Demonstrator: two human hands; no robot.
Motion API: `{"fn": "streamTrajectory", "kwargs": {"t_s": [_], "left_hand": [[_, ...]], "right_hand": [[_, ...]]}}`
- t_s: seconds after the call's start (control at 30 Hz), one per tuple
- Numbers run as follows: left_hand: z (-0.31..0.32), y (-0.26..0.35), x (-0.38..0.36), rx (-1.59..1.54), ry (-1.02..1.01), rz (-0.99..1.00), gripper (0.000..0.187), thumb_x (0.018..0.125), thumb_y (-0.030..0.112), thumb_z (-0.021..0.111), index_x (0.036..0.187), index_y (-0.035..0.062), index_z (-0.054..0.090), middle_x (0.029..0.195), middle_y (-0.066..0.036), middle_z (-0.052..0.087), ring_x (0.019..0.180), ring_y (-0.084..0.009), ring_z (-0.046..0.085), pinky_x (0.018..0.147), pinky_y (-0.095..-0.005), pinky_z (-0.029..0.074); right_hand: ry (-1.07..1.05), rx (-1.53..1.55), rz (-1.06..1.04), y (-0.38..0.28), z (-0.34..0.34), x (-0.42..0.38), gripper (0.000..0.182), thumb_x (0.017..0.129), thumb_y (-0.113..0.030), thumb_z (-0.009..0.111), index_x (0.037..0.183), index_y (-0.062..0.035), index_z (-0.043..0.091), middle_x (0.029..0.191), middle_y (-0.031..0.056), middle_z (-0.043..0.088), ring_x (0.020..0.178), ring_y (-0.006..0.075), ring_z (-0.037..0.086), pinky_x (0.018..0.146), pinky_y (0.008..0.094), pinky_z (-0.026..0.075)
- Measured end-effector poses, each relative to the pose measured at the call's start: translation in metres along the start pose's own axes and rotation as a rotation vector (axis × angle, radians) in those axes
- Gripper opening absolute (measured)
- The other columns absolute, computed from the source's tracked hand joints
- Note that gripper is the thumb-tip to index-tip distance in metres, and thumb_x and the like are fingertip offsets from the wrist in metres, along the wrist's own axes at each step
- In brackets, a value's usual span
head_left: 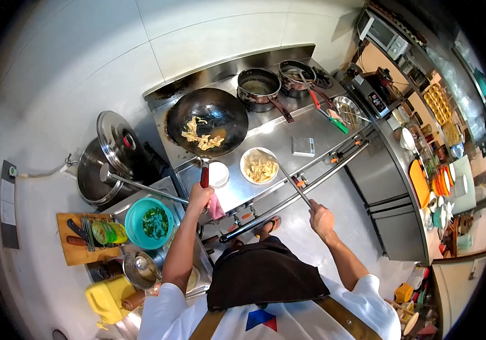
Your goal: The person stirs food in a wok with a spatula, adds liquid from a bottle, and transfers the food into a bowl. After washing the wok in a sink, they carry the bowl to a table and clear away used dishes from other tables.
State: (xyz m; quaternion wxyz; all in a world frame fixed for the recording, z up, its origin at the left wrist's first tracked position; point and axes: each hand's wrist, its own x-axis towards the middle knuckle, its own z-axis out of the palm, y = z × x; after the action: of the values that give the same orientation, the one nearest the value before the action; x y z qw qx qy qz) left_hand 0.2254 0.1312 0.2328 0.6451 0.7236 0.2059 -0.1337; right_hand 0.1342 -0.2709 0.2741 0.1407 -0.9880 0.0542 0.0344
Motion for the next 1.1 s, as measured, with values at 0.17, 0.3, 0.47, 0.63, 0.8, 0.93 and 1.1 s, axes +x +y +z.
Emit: {"fn": "streamTrajectory", "kwargs": {"t_s": [0.17, 0.3, 0.47, 0.63, 0.8, 0.93, 1.1], "left_hand": [[-0.002, 0.001, 0.0, -0.005, -0.009, -0.007, 0.006, 0.075, 0.007, 0.056, 0.075, 0.0012, 0.054, 0.054, -0.004, 0.051, 0.038, -0.0131, 0.048, 0.034, -0.0283, 0.037], [0.0, 0.001, -0.001, -0.015, -0.003, -0.009, 0.006, 0.074, 0.007, 0.057, 0.075, 0.0013, 0.054, 0.053, -0.004, 0.051, 0.038, -0.013, 0.048, 0.034, -0.0283, 0.036], [0.0, 0.001, -0.001, -0.039, -0.019, 0.006, 0.007, 0.074, 0.007, 0.058, 0.073, 0.0021, 0.053, 0.053, -0.004, 0.051, 0.038, -0.0134, 0.047, 0.035, -0.0287, 0.036], [0.001, 0.003, -0.002, -0.026, -0.004, 0.015, 0.008, 0.075, 0.007, 0.059, 0.071, 0.0024, 0.053, 0.053, -0.004, 0.051, 0.038, -0.0132, 0.047, 0.035, -0.0286, 0.036], [0.006, 0.001, -0.002, -0.038, 0.005, 0.032, 0.009, 0.075, 0.007, 0.059, 0.069, 0.0025, 0.053, 0.052, -0.004, 0.051, 0.037, -0.0131, 0.047, 0.034, -0.0286, 0.036], [0.003, 0.002, -0.003, -0.006, 0.022, 0.017, 0.009, 0.075, 0.007, 0.058, 0.07, 0.0021, 0.053, 0.051, -0.004, 0.051, 0.036, -0.013, 0.046, 0.034, -0.0288, 0.035], [0.003, 0.004, -0.004, 0.009, 0.022, 0.01, 0.007, 0.075, 0.006, 0.057, 0.071, 0.0017, 0.053, 0.051, -0.004, 0.051, 0.036, -0.0127, 0.046, 0.034, -0.0287, 0.035]], "right_hand": [[0.021, 0.198, 0.036, 0.002, 0.021, -0.012, 0.038, 0.084, -0.013, 0.057, 0.122, -0.0133, 0.059, 0.091, 0.0197, 0.065, 0.08, 0.0374, 0.063, 0.072, 0.0461, 0.051], [0.089, 0.15, 0.028, 0.001, 0.035, -0.014, 0.039, 0.084, -0.013, 0.057, 0.124, -0.0161, 0.058, 0.089, 0.0182, 0.064, 0.078, 0.0363, 0.063, 0.069, 0.0456, 0.051], [0.094, 0.085, 0.045, 0.0, 0.043, -0.008, 0.039, 0.085, -0.013, 0.056, 0.124, -0.0178, 0.058, 0.087, 0.0163, 0.064, 0.078, 0.0348, 0.063, 0.067, 0.0454, 0.05], [0.106, 0.177, 0.006, 0.003, 0.038, -0.007, 0.039, 0.086, -0.014, 0.054, 0.124, -0.0177, 0.058, 0.09, 0.0161, 0.064, 0.078, 0.0355, 0.063, 0.067, 0.046, 0.05], [0.108, 0.182, 0.015, 0.004, 0.054, -0.016, 0.042, 0.083, -0.01, 0.057, 0.125, -0.016, 0.058, 0.086, 0.0165, 0.064, 0.079, 0.0343, 0.063, 0.072, 0.0426, 0.049], [0.052, 0.2, 0.03, 0.004, 0.059, -0.018, 0.04, 0.086, -0.013, 0.054, 0.125, -0.0179, 0.057, 0.09, 0.0179, 0.064, 0.08, 0.0358, 0.063, 0.07, 0.0454, 0.05], [0.081, 0.289, 0.051, 0.005, 0.051, -0.016, 0.042, 0.084, -0.011, 0.056, 0.125, -0.0173, 0.058, 0.094, 0.0182, 0.066, 0.085, 0.0356, 0.064, 0.075, 0.0441, 0.05]]}}
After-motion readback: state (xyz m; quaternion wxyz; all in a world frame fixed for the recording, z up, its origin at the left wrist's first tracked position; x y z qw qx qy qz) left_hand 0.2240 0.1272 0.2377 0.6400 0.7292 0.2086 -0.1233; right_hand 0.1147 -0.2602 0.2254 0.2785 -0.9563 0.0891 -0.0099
